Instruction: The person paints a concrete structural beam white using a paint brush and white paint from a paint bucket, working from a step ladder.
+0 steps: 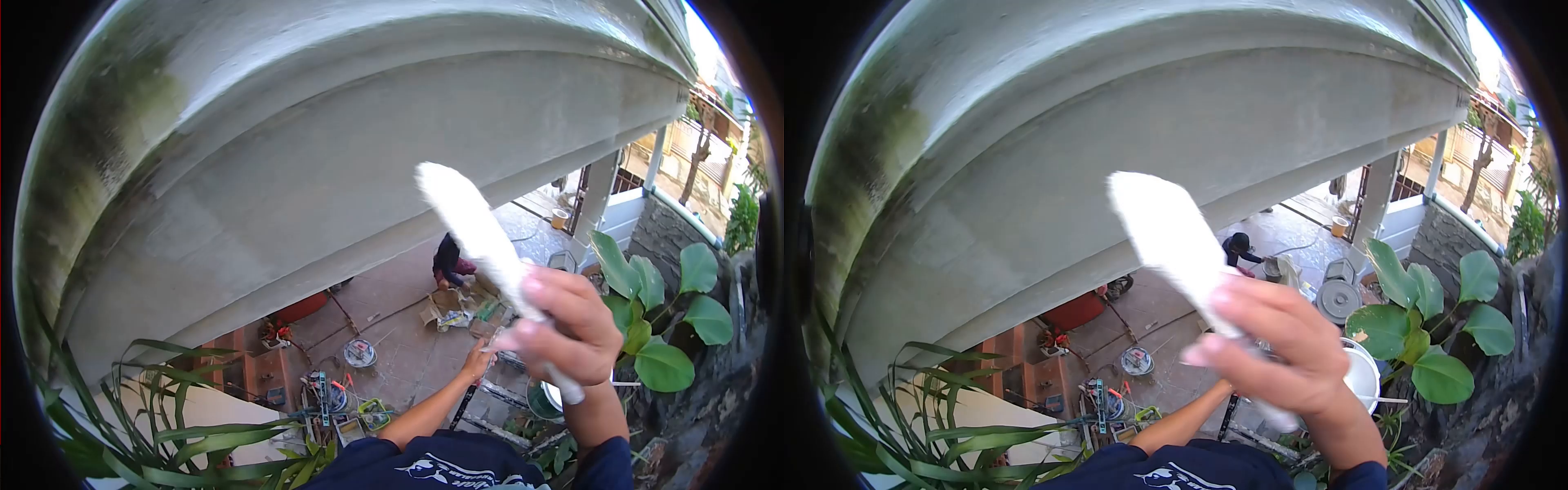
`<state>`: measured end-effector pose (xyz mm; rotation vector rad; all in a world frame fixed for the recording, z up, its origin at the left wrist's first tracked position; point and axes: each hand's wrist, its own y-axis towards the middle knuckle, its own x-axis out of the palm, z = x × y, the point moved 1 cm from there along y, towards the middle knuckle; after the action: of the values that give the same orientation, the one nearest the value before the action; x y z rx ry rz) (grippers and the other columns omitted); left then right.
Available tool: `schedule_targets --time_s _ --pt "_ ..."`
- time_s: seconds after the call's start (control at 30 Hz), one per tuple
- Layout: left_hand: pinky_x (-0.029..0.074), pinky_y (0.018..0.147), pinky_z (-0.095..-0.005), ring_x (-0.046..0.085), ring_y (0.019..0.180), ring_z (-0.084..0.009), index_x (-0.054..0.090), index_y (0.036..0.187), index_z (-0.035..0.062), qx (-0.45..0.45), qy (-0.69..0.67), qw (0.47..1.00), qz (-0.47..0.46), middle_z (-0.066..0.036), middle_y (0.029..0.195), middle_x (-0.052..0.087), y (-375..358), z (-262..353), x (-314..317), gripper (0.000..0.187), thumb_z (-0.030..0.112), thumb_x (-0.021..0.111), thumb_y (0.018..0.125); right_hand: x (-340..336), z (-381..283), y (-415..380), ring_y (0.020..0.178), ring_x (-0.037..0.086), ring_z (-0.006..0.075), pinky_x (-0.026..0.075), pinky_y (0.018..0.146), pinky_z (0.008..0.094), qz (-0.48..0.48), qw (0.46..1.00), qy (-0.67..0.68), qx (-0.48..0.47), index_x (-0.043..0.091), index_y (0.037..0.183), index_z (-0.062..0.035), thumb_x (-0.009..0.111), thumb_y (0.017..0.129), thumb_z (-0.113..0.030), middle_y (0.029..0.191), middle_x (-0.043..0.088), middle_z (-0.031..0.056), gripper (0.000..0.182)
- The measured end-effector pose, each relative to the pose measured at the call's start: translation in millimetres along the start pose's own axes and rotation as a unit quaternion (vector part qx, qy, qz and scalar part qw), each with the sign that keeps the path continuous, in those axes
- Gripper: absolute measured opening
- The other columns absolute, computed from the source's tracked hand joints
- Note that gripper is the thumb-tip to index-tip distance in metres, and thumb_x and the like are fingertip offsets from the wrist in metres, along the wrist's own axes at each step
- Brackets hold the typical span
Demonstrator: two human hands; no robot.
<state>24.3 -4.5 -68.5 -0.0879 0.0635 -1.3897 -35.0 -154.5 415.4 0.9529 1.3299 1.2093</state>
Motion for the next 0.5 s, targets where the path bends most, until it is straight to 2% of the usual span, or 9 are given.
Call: schedule_targets --time_s 0.03,0.07,0.17,0.2,0.27,0.33,0.43,0.5 --pt "0.046 0.059 -0.0286 0.056 0.062 -0.0128 0.057 0.097 0.0022 0.012 0.002 1.0 -0.02 -0.005 0.072 0.059 14.0 -28.0 -3.3 0.042 0.043 0.062 0.09 14.6 -0.8 21.6 0.096 0.067 0.0356 0.06 0.079 0.0422 -0.026 0.998 0.0 -0.055 0.066 0.099 -0.0038 0.081 0.074 -0.013 0.107 0.066 0.0202 0.03" --pt "0.045 0.058 -0.029 0.055 0.062 -0.0132 0.056 0.093 0.0013 0.038 -0.046 0.998 0.008 -0.005 0.071 0.059 4.1 -8.6 2.7 0.043 0.044 0.061 0.09 28.3 3.3 40.1 0.096 0.067 0.0359 0.06 0.079 0.0419 -0.032 0.994 0.004 -0.108 0.066 0.097 -0.0029 0.079 0.074 -0.01 0.106 0.066 0.0199 0.027" --pt "0.047 0.064 -0.0282 0.057 0.067 -0.0127 0.056 0.102 0.0049 -0.002 -0.025 1.0 -0.013 -0.006 0.079 0.061 -13.3 32.5 1.1 0.04 0.043 0.06 0.092 72.7 20.1 89.4 0.092 0.068 0.0352 0.061 0.078 0.0398 0.022 0.965 -0.009 -0.262 0.064 0.086 0.001 0.071 0.069 -0.01 0.103 0.066 0.0196 0.021" --pt "0.047 0.064 -0.0283 0.058 0.067 -0.0131 0.056 0.101 0.0048 -0.02 -0.031 0.999 0.014 -0.006 0.079 0.061 -20.7 51.3 3.5 0.038 0.042 0.059 0.093 83.4 26.5 98.3 0.092 0.067 0.0342 0.06 0.079 0.039 0.027 0.958 -0.022 -0.284 0.063 0.083 0.0013 0.069 0.068 -0.01 0.101 0.066 0.0193 0.02" --pt "0.045 0.061 -0.0274 0.055 0.067 -0.0123 0.052 0.108 0.0008 -0.027 -0.037 0.999 0.02 -0.006 0.078 0.059 -19.2 49.7 1.5 0.055 0.05 0.065 0.086 105.2 39.6 116.1 0.092 0.067 0.0322 0.059 0.082 0.0374 0.041 0.942 -0.048 -0.329 0.061 0.079 0.002 0.064 0.066 -0.011 0.098 0.065 0.0188 0.018" --pt "0.045 0.062 -0.0269 0.056 0.068 -0.0126 0.051 0.114 -0.0018 -0.047 -0.033 0.998 0.031 -0.007 0.079 0.059 -20.0 49.1 3.1 0.068 0.056 0.067 0.082 101.6 48.9 121.9 0.093 0.067 0.0317 0.059 0.082 0.0381 0.015 0.938 -0.081 -0.338 0.062 0.079 0.0019 0.064 0.067 -0.011 0.098 0.065 0.0182 0.018" --pt "0.047 0.064 -0.028 0.057 0.072 -0.0143 0.053 0.114 -0.0017 -0.024 -0.042 0.999 0.003 -0.009 0.083 0.06 -24.0 59.5 2.1 0.07 0.058 0.066 0.082 73.7 66.9 124.2 0.093 0.067 0.0322 0.059 0.082 0.039 -0.006 0.934 -0.137 -0.331 0.063 0.081 0.0023 0.067 0.066 -0.01 0.098 0.065 0.0183 0.019" --pt "0.047 0.065 -0.0289 0.058 0.073 -0.0156 0.054 0.111 -0.0006 -0.025 -0.03 0.999 0.018 -0.01 0.084 0.059 -22.0 53.1 2.4 0.067 0.059 0.066 0.082 36.2 94.9 111.6 0.094 0.068 0.034 0.058 0.081 0.0387 -0.013 0.948 -0.181 -0.263 0.066 0.087 0.0028 0.071 0.067 -0.004 0.1 0.067 0.0185 0.021"
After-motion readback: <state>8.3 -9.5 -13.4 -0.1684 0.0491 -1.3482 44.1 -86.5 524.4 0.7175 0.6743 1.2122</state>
